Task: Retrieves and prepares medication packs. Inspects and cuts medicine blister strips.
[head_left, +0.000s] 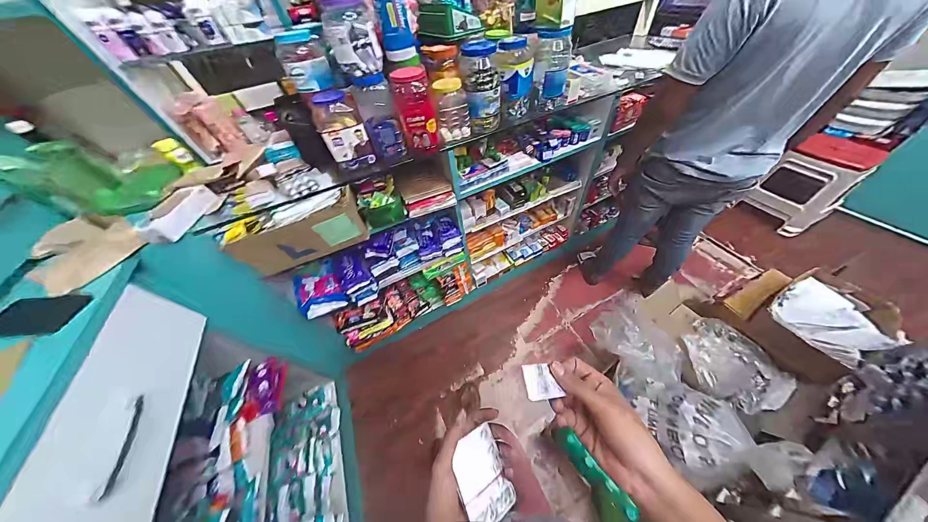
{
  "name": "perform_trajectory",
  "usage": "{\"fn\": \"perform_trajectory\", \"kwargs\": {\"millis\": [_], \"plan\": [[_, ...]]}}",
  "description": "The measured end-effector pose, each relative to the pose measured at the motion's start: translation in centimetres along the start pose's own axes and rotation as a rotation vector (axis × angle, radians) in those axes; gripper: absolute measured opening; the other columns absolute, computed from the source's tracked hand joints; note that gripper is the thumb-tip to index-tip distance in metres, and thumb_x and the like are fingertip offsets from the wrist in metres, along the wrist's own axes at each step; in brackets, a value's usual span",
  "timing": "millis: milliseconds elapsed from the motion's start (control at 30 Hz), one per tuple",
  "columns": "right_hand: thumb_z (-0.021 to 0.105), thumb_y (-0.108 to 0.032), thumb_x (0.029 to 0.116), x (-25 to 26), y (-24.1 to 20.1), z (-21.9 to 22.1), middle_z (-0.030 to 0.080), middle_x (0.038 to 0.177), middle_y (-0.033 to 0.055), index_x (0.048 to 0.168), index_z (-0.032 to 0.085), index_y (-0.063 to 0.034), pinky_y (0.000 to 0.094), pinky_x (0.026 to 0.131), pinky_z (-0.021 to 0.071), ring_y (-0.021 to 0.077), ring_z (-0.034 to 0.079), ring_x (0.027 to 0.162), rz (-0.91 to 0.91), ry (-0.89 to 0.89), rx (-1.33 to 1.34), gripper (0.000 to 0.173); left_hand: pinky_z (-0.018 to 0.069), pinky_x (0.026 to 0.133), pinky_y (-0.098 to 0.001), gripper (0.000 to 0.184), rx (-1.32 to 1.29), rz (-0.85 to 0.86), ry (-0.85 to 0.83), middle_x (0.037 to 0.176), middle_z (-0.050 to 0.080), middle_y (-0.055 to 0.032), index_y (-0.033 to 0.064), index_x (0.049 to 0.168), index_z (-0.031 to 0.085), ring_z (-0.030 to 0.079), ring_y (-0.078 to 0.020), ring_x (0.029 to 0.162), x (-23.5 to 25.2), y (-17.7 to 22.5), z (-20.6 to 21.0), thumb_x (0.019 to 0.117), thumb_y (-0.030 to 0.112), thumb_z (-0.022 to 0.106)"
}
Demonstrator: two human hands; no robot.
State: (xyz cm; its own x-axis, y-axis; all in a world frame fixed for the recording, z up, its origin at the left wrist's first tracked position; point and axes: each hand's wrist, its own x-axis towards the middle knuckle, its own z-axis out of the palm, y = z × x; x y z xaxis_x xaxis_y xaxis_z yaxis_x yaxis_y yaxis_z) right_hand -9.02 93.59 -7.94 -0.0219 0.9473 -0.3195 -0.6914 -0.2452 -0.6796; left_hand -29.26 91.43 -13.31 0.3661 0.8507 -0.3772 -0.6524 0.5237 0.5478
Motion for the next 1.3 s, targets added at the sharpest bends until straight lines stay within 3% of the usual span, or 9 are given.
{"fn": "perform_trajectory", "kwargs": {"millis": [133, 267, 367, 633, 733, 833, 933, 1067, 1300], "plan": [[0.062, 0.004, 0.0954, 10.8, -3.4, 0.4, 0.073, 0.081, 0.0040, 0.097, 0.059, -0.0065, 0.0305, 0.066, 0.0651, 0.0147, 0.074, 0.067, -0.221, 0.082, -0.218, 0.011, 0.0626, 0.069, -0.0367, 0.080, -0.009, -0.165, -0.128, 0.092, 0.075, -0.0128, 0.0054, 0.111, 0.071, 0.074, -0.0228, 0.079, 12.6, 5.6, 2.8, 0.1029, 0.063, 0.016], [0.062, -0.011, 0.0997, 21.0, -8.1, -1.3, 0.075, 0.113, 0.0001, 0.094, 0.063, -0.0067, 0.0170, 0.090, 0.0561, 0.0030, 0.069, 0.105, -1.128, 0.013, -1.066, 0.007, 0.0624, 0.074, -0.0340, 0.072, 0.087, -0.295, -0.344, 0.093, 0.076, -0.0097, 0.0085, 0.110, 0.073, 0.075, -0.0204, 0.082, 25.7, 12.5, 7.2, 0.1030, 0.062, 0.026], [0.055, -0.005, 0.1031, 26.3, -13.5, -2.7, 0.068, 0.123, 0.0104, 0.096, 0.060, -0.0055, 0.0275, 0.107, 0.0504, 0.0176, 0.063, 0.123, -1.454, -0.091, -1.465, 0.009, 0.0621, 0.076, -0.0319, 0.049, 0.207, -0.406, -0.430, 0.094, 0.076, -0.0098, 0.0109, 0.107, 0.074, 0.075, -0.0189, 0.084, 34.6, 15.9, 11.1, 0.1040, 0.039, 0.033], [0.054, -0.005, 0.1040, 39.8, -26.5, -10.3, 0.068, 0.122, 0.0073, 0.100, 0.057, -0.0059, 0.0265, 0.105, 0.0525, 0.0140, 0.064, 0.122, -1.409, -0.013, -1.430, 0.005, 0.0636, 0.078, -0.0341, 0.032, 0.545, -0.401, -0.553, 0.098, 0.077, -0.0038, 0.0138, 0.107, 0.074, 0.075, -0.0154, 0.087, 55.9, 17.1, 23.0, 0.1003, 0.035, 0.050], [0.049, -0.007, 0.1064, 45.4, -31.9, -15.1, 0.071, 0.119, 0.0069, 0.099, 0.058, -0.0068, 0.0283, 0.108, 0.0505, 0.0145, 0.065, 0.122, -1.291, -0.152, -1.443, 0.012, 0.0570, 0.090, -0.0289, 0.031, 0.701, -0.298, -0.659, 0.107, 0.075, 0.0057, 0.0157, 0.110, 0.075, 0.069, -0.0060, 0.099, 64.2, 14.7, 25.1, 0.0996, 0.039, 0.057], [0.046, -0.009, 0.1070, 49.5, -38.8, -18.2, 0.073, 0.117, 0.0061, 0.096, 0.062, -0.0067, 0.0291, 0.109, 0.0489, 0.0143, 0.066, 0.121, -1.106, -0.304, -1.495, 0.019, 0.0527, 0.085, -0.0222, 0.014, 0.701, -0.281, -0.767, 0.098, 0.072, 0.0141, 0.0231, 0.095, 0.075, 0.065, 0.0023, 0.092, 70.5, 12.5, 29.0, 0.0947, 0.030, 0.063], [0.053, -0.012, 0.1054, 52.3, -46.1, -19.8, 0.070, 0.126, 0.0135, 0.103, 0.066, -0.0015, 0.0332, 0.113, 0.0467, 0.0187, 0.061, 0.129, -0.875, -0.350, -1.342, 0.017, 0.0558, 0.083, -0.0231, 0.017, 0.613, -0.368, -0.900, 0.097, 0.075, 0.0106, 0.0229, 0.102, 0.077, 0.068, -0.0001, 0.089, 75.5, 11.7, 33.2, 0.0980, 0.031, 0.063], [0.069, -0.034, 0.0961, 57.4, -52.9, -21.6, 0.039, 0.163, 0.0034, 0.148, 0.051, -0.0253, 0.0387, 0.112, 0.0496, 0.0195, 0.047, 0.144, -0.958, 0.046, -1.058, 0.055, 0.0583, 0.089, -0.0349, 0.027, 0.508, -0.347, -0.805, 0.109, 0.075, -0.0029, 0.0158, 0.116, 0.072, 0.072, -0.0151, 0.098, 78.9, 11.4, 37.0, 0.1007, 0.033, 0.059], [0.066, -0.032, 0.0967, 64.8, -58.7, -25.5, 0.034, 0.159, 0.0258, 0.154, 0.029, 0.0091, 0.0322, 0.110, 0.0476, 0.0200, 0.048, 0.141, -0.991, 0.604, -0.885, 0.080, 0.0585, 0.088, -0.0397, 0.026, 0.374, -0.292, -0.501, 0.115, 0.071, -0.0047, 0.0165, 0.115, 0.066, 0.070, -0.0196, 0.101, 84.9, 10.3, 39.7, 0.0980, 0.037, 0.062]]}}
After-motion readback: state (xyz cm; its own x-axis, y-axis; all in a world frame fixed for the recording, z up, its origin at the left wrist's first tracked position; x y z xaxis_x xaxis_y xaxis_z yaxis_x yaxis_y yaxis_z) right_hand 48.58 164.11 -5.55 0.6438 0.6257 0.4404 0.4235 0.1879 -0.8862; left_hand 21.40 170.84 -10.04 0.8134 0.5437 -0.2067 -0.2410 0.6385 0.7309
